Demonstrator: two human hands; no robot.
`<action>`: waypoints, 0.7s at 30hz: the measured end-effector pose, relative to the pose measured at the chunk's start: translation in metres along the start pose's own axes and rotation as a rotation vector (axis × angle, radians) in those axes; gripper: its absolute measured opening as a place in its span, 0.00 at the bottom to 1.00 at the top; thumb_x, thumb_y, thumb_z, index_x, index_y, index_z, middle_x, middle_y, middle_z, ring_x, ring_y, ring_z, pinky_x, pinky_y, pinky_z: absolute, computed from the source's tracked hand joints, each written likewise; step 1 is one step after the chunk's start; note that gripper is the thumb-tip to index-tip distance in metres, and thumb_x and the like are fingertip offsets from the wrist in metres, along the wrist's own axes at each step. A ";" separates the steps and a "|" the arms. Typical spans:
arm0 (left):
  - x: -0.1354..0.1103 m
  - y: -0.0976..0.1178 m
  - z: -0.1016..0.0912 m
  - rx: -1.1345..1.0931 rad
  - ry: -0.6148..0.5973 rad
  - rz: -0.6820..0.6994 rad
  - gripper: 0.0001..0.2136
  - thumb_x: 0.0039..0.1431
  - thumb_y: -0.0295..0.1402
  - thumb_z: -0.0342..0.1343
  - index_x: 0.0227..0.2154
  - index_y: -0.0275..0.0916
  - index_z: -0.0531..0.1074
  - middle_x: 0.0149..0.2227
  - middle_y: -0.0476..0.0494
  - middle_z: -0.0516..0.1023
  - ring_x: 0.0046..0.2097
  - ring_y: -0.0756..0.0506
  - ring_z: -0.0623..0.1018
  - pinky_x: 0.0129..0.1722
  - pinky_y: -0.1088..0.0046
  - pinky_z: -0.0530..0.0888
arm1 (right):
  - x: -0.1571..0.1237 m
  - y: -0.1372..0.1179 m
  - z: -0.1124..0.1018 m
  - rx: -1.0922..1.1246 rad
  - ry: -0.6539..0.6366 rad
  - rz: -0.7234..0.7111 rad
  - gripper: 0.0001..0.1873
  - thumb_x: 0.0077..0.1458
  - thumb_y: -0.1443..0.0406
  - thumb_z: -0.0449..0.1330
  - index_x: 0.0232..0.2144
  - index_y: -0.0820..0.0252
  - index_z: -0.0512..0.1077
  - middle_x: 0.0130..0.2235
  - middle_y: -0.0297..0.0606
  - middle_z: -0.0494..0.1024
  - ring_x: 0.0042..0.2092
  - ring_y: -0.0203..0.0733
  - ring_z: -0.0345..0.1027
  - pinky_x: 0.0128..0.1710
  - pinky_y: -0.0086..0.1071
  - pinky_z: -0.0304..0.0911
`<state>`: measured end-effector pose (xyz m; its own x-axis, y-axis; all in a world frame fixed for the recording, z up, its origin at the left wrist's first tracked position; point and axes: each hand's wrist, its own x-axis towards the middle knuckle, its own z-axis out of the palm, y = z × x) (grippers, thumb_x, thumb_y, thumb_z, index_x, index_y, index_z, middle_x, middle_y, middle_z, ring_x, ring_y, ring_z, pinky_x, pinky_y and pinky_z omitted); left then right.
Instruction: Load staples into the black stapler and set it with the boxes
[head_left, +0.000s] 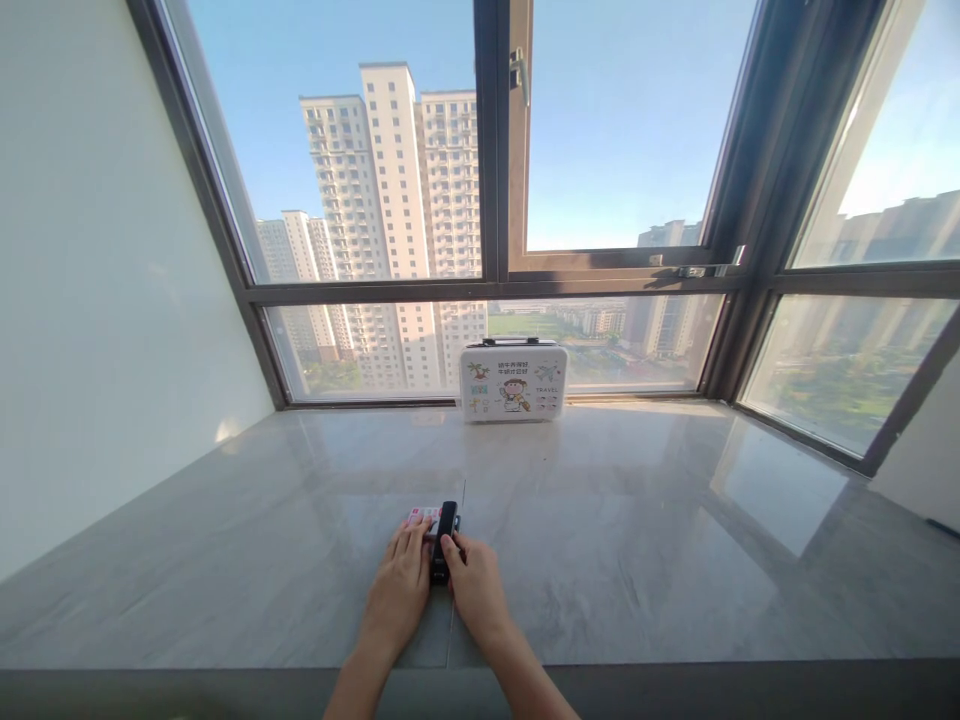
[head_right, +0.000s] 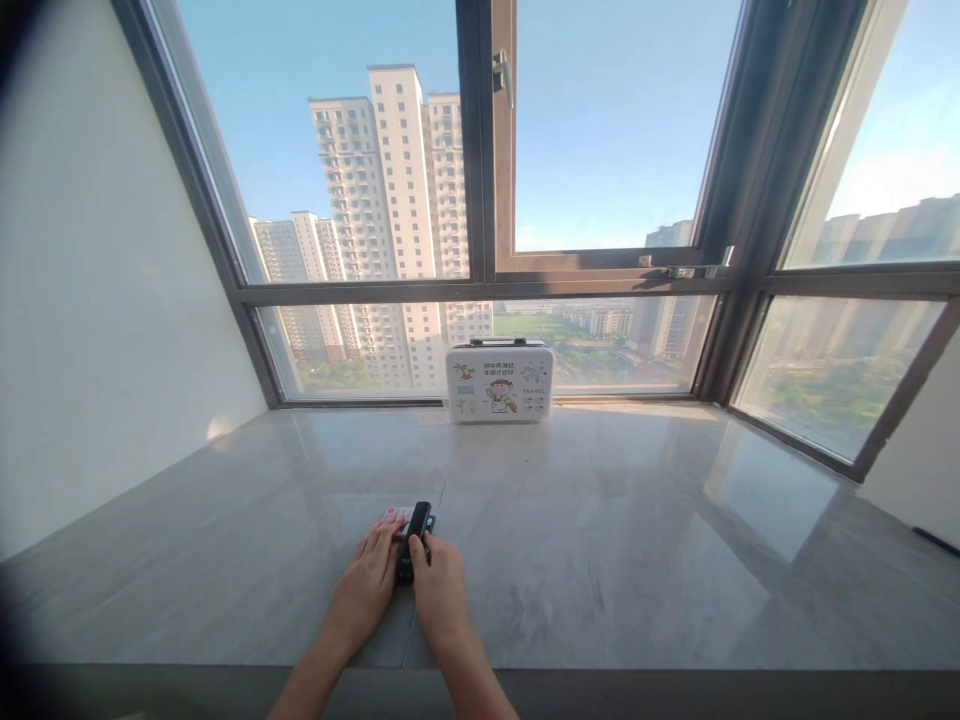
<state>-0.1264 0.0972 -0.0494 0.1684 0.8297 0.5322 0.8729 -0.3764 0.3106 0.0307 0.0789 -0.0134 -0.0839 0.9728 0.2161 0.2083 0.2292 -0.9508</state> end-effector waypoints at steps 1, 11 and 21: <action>0.000 0.000 0.000 0.003 -0.001 0.002 0.20 0.72 0.36 0.35 0.63 0.43 0.60 0.65 0.44 0.64 0.69 0.43 0.58 0.67 0.56 0.61 | 0.000 -0.001 0.000 -0.002 0.007 -0.010 0.31 0.64 0.41 0.49 0.43 0.59 0.78 0.27 0.41 0.75 0.34 0.51 0.71 0.30 0.34 0.63; -0.001 -0.002 0.002 -0.016 0.003 0.002 0.21 0.73 0.34 0.35 0.65 0.44 0.58 0.68 0.44 0.60 0.70 0.43 0.56 0.68 0.54 0.60 | 0.003 0.000 -0.003 -0.026 -0.008 -0.029 0.33 0.64 0.40 0.48 0.40 0.59 0.79 0.26 0.40 0.75 0.32 0.49 0.70 0.30 0.33 0.62; -0.002 -0.010 0.009 -0.015 0.001 -0.015 0.22 0.73 0.35 0.35 0.65 0.44 0.58 0.69 0.43 0.58 0.70 0.41 0.55 0.68 0.51 0.59 | 0.003 0.005 -0.005 0.005 -0.041 -0.005 0.33 0.64 0.42 0.49 0.39 0.64 0.78 0.19 0.34 0.70 0.20 0.40 0.62 0.18 0.28 0.54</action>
<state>-0.1311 0.1034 -0.0607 0.1548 0.8349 0.5282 0.8683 -0.3700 0.3303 0.0365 0.0835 -0.0161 -0.1246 0.9694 0.2116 0.2031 0.2336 -0.9509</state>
